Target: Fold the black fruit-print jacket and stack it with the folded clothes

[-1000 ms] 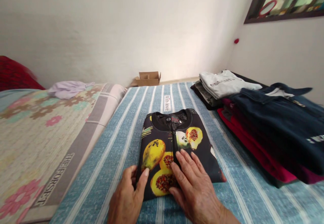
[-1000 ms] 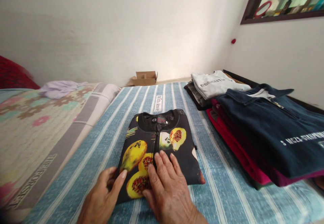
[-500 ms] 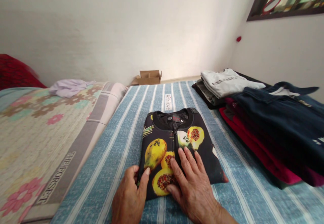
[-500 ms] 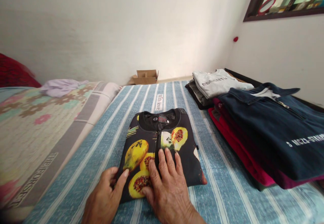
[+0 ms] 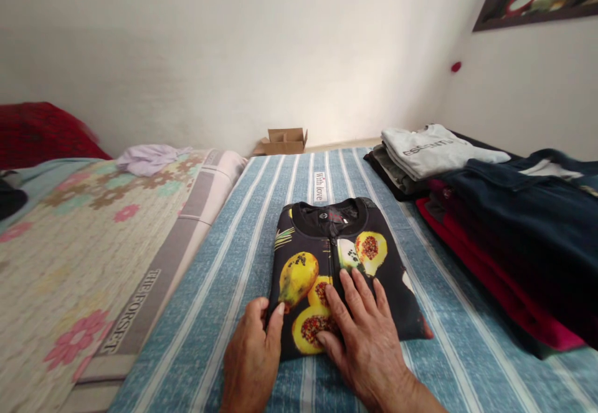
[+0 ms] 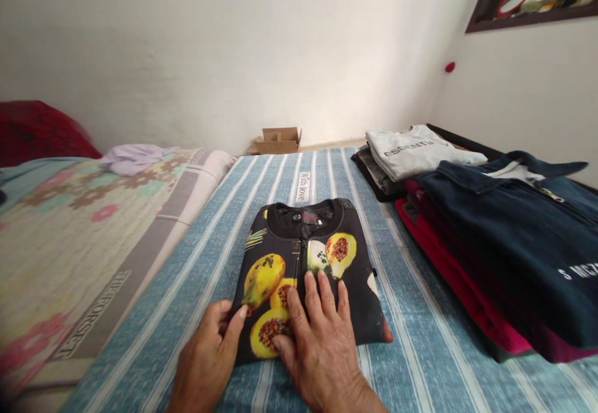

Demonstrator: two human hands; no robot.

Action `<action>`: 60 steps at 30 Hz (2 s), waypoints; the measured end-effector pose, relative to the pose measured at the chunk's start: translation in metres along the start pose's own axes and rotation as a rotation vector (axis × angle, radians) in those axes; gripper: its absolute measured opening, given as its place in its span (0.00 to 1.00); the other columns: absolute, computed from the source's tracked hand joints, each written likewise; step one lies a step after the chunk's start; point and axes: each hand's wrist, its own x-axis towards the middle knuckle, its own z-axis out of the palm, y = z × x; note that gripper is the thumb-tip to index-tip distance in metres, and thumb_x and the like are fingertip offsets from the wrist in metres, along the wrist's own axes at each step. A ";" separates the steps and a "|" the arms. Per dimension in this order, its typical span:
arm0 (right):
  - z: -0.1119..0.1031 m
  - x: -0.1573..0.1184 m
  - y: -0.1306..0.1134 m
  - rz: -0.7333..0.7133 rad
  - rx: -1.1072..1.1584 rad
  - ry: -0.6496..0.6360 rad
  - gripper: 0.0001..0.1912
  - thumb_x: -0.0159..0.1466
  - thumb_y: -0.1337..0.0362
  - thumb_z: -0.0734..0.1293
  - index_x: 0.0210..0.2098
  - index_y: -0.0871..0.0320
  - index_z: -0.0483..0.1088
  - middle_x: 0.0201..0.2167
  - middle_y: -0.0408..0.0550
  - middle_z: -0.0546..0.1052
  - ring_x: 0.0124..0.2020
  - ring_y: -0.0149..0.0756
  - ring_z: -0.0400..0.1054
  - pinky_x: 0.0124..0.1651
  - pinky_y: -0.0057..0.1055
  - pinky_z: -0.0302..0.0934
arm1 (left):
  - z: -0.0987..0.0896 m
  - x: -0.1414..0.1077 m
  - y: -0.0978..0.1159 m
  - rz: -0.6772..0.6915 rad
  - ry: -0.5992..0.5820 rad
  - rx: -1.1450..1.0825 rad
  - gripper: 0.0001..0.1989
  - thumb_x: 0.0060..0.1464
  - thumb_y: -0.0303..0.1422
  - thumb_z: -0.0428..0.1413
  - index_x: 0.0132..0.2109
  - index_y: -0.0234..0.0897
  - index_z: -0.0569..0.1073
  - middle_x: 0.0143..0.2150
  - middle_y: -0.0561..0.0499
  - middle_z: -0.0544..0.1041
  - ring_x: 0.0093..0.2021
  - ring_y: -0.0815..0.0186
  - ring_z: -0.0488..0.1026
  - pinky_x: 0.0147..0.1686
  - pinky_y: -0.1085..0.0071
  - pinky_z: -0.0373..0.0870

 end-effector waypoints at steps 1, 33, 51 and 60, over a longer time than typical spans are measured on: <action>0.000 0.000 0.000 0.004 0.002 0.005 0.27 0.63 0.48 0.61 0.58 0.51 0.63 0.60 0.54 0.63 0.62 0.52 0.54 0.60 0.54 0.46 | 0.000 0.000 0.001 -0.002 0.002 -0.006 0.17 0.57 0.48 0.44 0.39 0.39 0.67 0.34 0.48 0.77 0.34 0.58 0.76 0.30 0.67 0.70; 0.016 -0.011 0.011 -0.161 -0.104 0.172 0.25 0.63 0.51 0.60 0.56 0.57 0.64 0.57 0.57 0.67 0.56 0.53 0.61 0.54 0.52 0.53 | 0.000 0.127 0.017 -0.334 -0.308 -0.568 0.12 0.49 0.39 0.55 0.26 0.35 0.70 0.22 0.52 0.72 0.23 0.67 0.68 0.22 0.74 0.58; 0.017 -0.014 0.013 -0.164 -0.093 0.133 0.30 0.64 0.54 0.58 0.63 0.55 0.53 0.57 0.58 0.66 0.57 0.53 0.61 0.55 0.52 0.52 | 0.055 0.191 0.026 -0.518 -0.316 -0.937 0.11 0.33 0.25 0.62 0.19 0.33 0.66 0.15 0.54 0.68 0.18 0.69 0.68 0.20 0.74 0.64; 0.009 -0.013 0.009 -0.106 -0.064 0.054 0.26 0.63 0.54 0.61 0.58 0.56 0.62 0.60 0.56 0.63 0.60 0.53 0.56 0.58 0.53 0.49 | 0.056 0.193 0.026 -0.453 -0.289 -0.896 0.07 0.34 0.26 0.61 0.23 0.32 0.69 0.16 0.56 0.68 0.17 0.70 0.66 0.19 0.76 0.60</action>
